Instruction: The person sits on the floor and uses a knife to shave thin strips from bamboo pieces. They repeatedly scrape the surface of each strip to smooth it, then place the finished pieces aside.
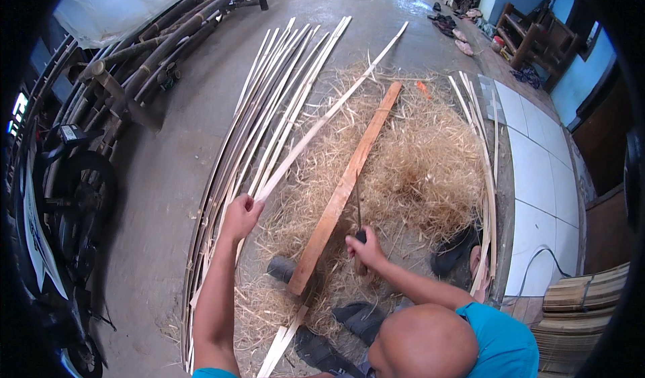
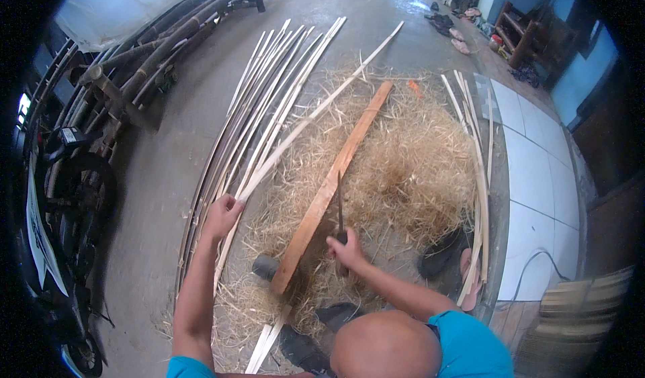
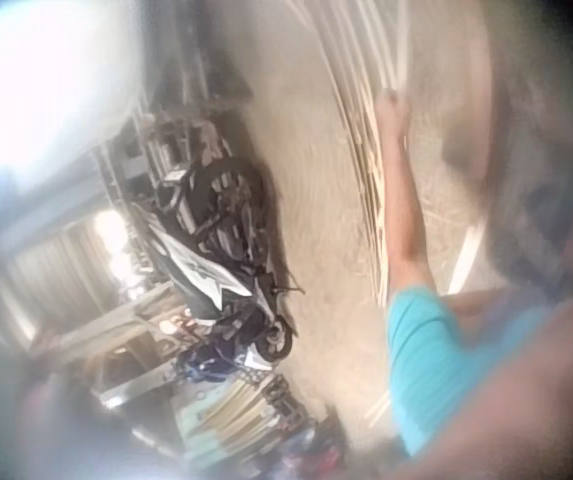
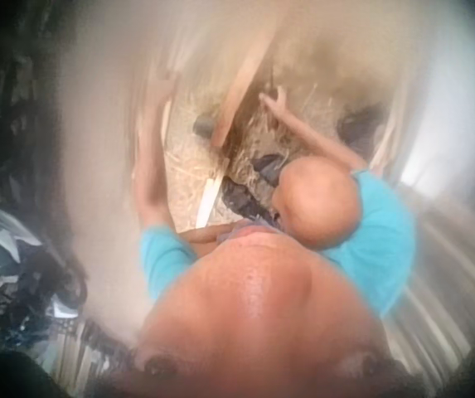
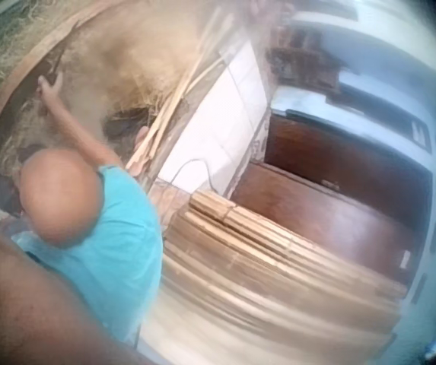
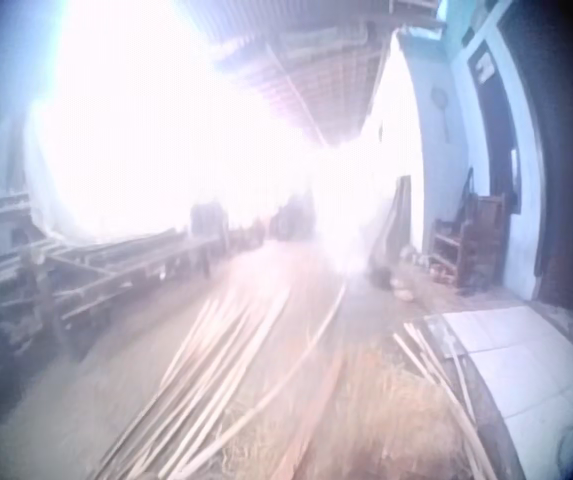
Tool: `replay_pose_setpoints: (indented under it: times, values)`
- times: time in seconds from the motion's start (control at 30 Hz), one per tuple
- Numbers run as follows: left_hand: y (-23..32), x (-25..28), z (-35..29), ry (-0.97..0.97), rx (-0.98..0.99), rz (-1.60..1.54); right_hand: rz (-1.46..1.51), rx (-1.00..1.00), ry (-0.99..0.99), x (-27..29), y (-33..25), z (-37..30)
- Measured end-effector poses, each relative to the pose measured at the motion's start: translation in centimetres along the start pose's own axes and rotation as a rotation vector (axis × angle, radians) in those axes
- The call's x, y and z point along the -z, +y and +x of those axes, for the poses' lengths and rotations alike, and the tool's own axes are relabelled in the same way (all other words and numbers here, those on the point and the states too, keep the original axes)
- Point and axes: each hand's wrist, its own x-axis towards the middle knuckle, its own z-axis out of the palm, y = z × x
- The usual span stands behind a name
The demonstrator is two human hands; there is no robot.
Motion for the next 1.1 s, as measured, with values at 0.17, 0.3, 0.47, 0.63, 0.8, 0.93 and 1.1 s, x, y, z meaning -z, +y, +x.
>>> replay_pose_setpoints:
  times: [0.17,0.3,0.47,0.63,0.8,0.93,1.1]
  values:
    - [7.4,3.5,0.9,0.24,-0.186,0.038,-0.394,0.089,-0.199,0.5,-1.2,-4.8]
    - [9.6,1.1,2.4,0.155,-0.171,-0.01,-0.692,0.276,-0.395,0.6,-2.9,-7.0]
    - [4.8,-8.5,3.6,-0.035,0.09,-0.259,-0.858,0.488,-0.807,-1.4,-2.1,-8.6]
    - [4.6,-19.2,0.6,-0.154,0.31,-0.235,-0.952,0.466,-1.147,-1.9,-3.0,-12.1]
    - [8.2,-19.5,-0.2,-0.078,0.345,-0.349,-0.568,0.084,-1.074,0.9,1.2,-11.9]
    - [8.6,-20.7,0.8,-0.07,0.307,-0.308,-0.374,-0.159,-0.829,0.0,-2.6,-9.1]
    - [9.5,-22.0,1.4,-0.041,0.291,-0.297,-0.206,-0.389,-0.552,-0.2,-5.3,-6.2]
